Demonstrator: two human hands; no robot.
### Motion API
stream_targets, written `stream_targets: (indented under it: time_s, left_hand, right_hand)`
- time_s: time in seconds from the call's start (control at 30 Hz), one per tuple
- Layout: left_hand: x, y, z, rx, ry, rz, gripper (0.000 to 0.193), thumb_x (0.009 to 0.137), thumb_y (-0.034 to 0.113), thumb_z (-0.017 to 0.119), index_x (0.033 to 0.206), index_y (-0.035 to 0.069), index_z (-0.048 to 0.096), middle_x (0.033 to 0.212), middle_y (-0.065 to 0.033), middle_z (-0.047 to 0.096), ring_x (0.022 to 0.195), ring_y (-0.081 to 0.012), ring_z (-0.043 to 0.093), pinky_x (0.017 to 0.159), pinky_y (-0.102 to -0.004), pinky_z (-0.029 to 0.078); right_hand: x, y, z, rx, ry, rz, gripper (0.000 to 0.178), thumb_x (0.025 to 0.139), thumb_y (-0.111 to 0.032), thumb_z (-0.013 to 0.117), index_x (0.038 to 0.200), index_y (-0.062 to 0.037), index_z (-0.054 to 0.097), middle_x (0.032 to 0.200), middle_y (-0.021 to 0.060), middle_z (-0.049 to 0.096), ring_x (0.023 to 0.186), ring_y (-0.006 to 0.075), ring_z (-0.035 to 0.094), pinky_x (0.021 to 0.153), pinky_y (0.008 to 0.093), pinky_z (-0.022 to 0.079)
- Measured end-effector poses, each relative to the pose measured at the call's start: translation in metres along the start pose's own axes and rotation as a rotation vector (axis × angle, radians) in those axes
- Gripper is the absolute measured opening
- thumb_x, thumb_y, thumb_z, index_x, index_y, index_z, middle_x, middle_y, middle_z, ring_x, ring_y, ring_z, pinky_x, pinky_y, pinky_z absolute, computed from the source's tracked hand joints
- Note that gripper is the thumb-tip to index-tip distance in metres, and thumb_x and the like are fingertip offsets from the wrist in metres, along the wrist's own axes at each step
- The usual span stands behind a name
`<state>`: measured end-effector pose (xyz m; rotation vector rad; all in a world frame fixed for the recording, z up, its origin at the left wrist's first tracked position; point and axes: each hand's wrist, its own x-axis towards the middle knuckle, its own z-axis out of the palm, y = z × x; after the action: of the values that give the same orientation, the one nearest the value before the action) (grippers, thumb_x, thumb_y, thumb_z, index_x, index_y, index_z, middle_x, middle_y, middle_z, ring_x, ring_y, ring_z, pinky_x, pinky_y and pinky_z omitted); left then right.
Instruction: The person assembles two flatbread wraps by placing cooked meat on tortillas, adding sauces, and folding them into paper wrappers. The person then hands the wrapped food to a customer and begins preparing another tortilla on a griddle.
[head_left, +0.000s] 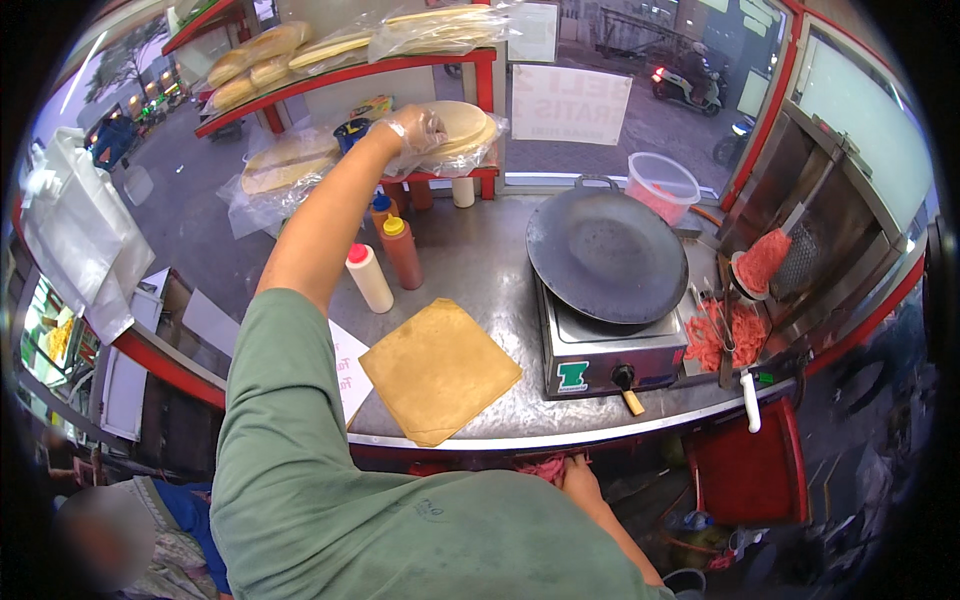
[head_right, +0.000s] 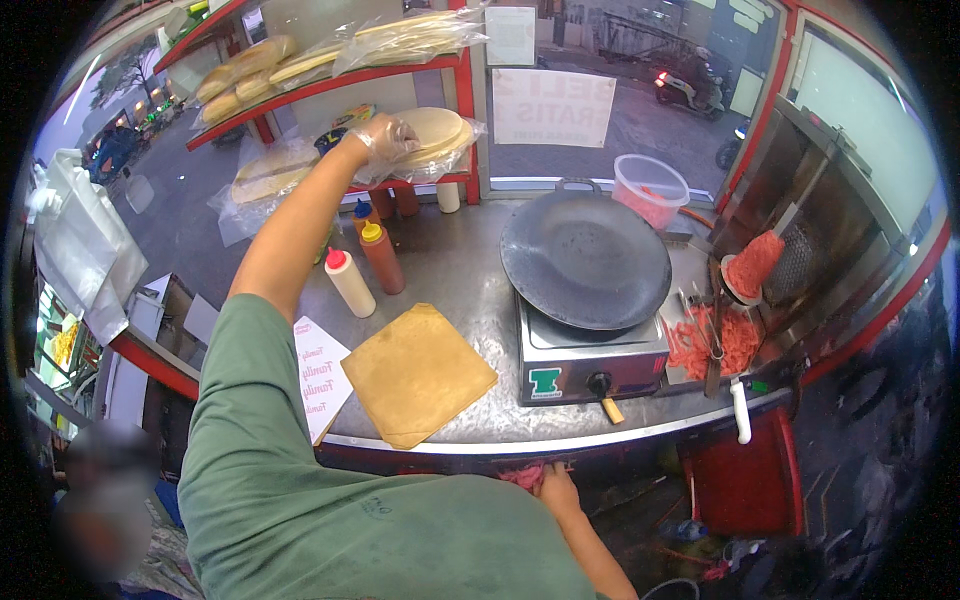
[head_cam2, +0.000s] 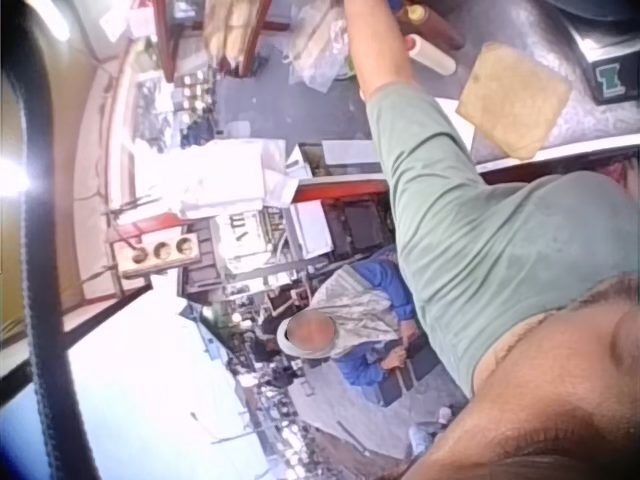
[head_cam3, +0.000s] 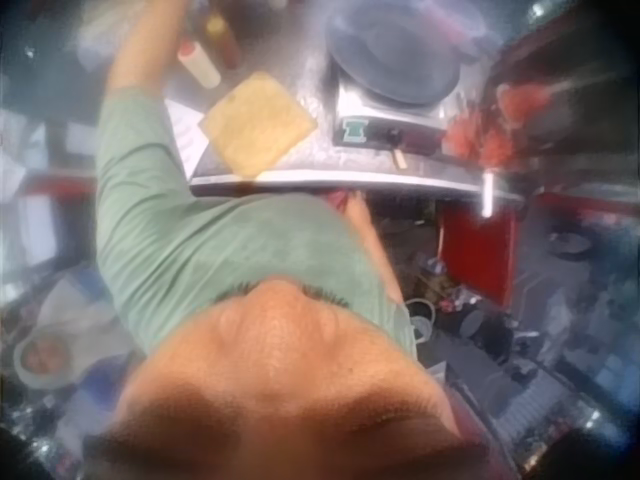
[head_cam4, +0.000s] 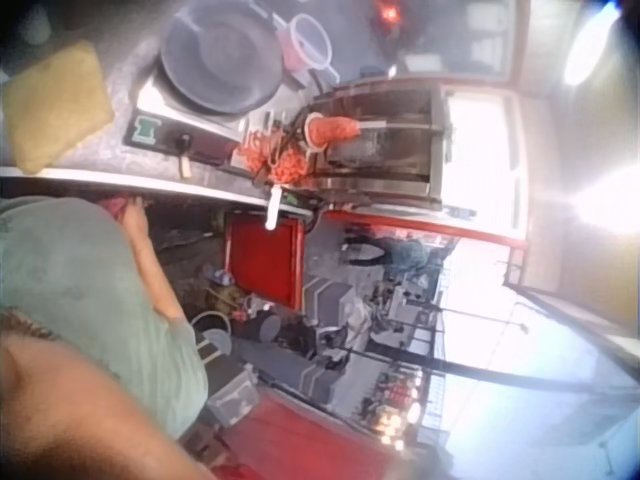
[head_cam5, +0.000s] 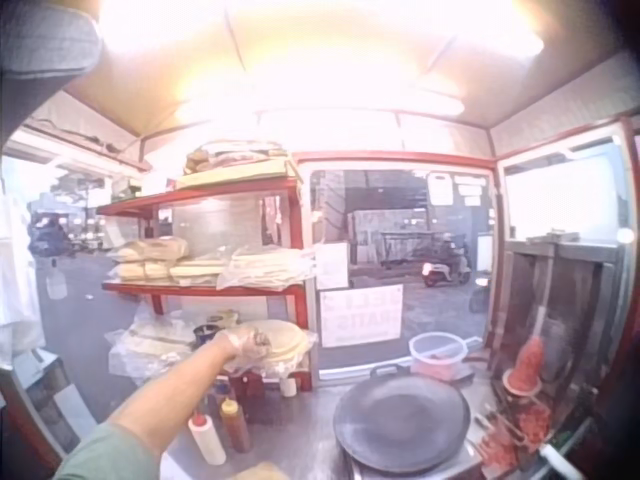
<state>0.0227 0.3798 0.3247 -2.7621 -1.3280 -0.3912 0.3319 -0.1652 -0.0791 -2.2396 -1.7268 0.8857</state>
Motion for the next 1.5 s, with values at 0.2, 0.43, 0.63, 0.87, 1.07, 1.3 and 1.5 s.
stream_targets:
  time_s: [0.2,0.43,0.63,0.87,1.07,1.3,1.5]
  left_hand:
    - [0.001,-0.006,0.002,0.084,-0.012,0.079,0.035,0.099,0.033,0.060,0.119,0.009,0.076,0.112,-0.0218,0.074,0.101,-0.0406,0.071,0.093,-0.0461,0.055]
    - [-0.015,0.012,-0.004,0.109,0.014,0.165,0.035,0.101,0.030,0.056,0.122,0.007,0.073,0.113,-0.0224,0.074,0.103,-0.0397,0.071,0.095,-0.0459,0.055]
    - [-0.002,-0.023,0.010,-0.006,-0.033,0.018,0.042,0.097,0.035,0.068,0.123,0.003,0.074,0.118,-0.0213,0.074,0.106,-0.0350,0.073,0.097,-0.0428,0.055]
    - [0.025,0.024,0.012,0.276,-0.101,-0.003,0.036,0.093,0.033,0.067,0.114,0.005,0.077,0.111,-0.0280,0.072,0.105,-0.0443,0.070,0.094,-0.0464,0.056]
    - [0.028,0.069,0.003,0.475,-0.150,0.052,0.028,0.087,0.021,0.066,0.102,0.003,0.080,0.110,-0.0252,0.075,0.103,-0.0389,0.073,0.093,-0.0445,0.057]
    - [0.031,0.028,0.007,0.331,-0.055,-0.045,0.030,0.090,0.027,0.063,0.102,0.004,0.078,0.108,-0.0266,0.073,0.101,-0.0434,0.072,0.090,-0.0480,0.057]
    - [0.039,0.020,0.010,0.291,-0.024,-0.065,0.037,0.090,0.031,0.060,0.100,0.001,0.078,0.108,-0.0281,0.072,0.101,-0.0452,0.071,0.092,-0.0478,0.057]
  right_hand:
    - [0.004,0.007,-0.008,0.041,0.109,-0.030,0.043,0.088,-0.025,0.072,0.121,0.0023,0.068,0.128,0.0302,0.060,0.114,0.0463,0.063,0.097,0.0504,0.054]
    - [-0.010,0.026,0.005,0.182,0.311,-0.051,0.041,0.088,-0.023,0.075,0.123,-0.0003,0.070,0.130,0.0258,0.061,0.110,0.0417,0.064,0.096,0.0460,0.054]
    - [-0.022,-0.024,-0.086,0.464,0.284,-0.253,0.030,0.092,-0.016,0.073,0.118,-0.0004,0.070,0.098,0.0189,0.072,0.089,0.0369,0.070,0.080,0.0438,0.055]
    - [0.021,-0.060,-0.173,0.301,0.809,-0.118,0.032,0.094,-0.023,0.075,0.115,-0.0022,0.062,0.095,0.0183,0.069,0.086,0.0376,0.069,0.076,0.0461,0.053]
    - [0.045,-0.055,-0.194,-0.165,0.535,-0.050,0.017,0.096,-0.016,0.065,0.103,-0.0017,0.060,0.097,0.0250,0.068,0.091,0.0461,0.069,0.079,0.0561,0.054]
    - [0.049,-0.068,-0.209,-0.647,0.482,-0.372,0.013,0.090,-0.010,0.059,0.101,-0.0034,0.061,0.091,0.0158,0.066,0.084,0.0325,0.072,0.068,0.0428,0.060]
    - [0.048,-0.064,-0.215,-0.689,0.436,-0.396,0.016,0.090,-0.010,0.060,0.105,-0.0034,0.059,0.091,0.0144,0.066,0.084,0.0310,0.072,0.070,0.0425,0.060]
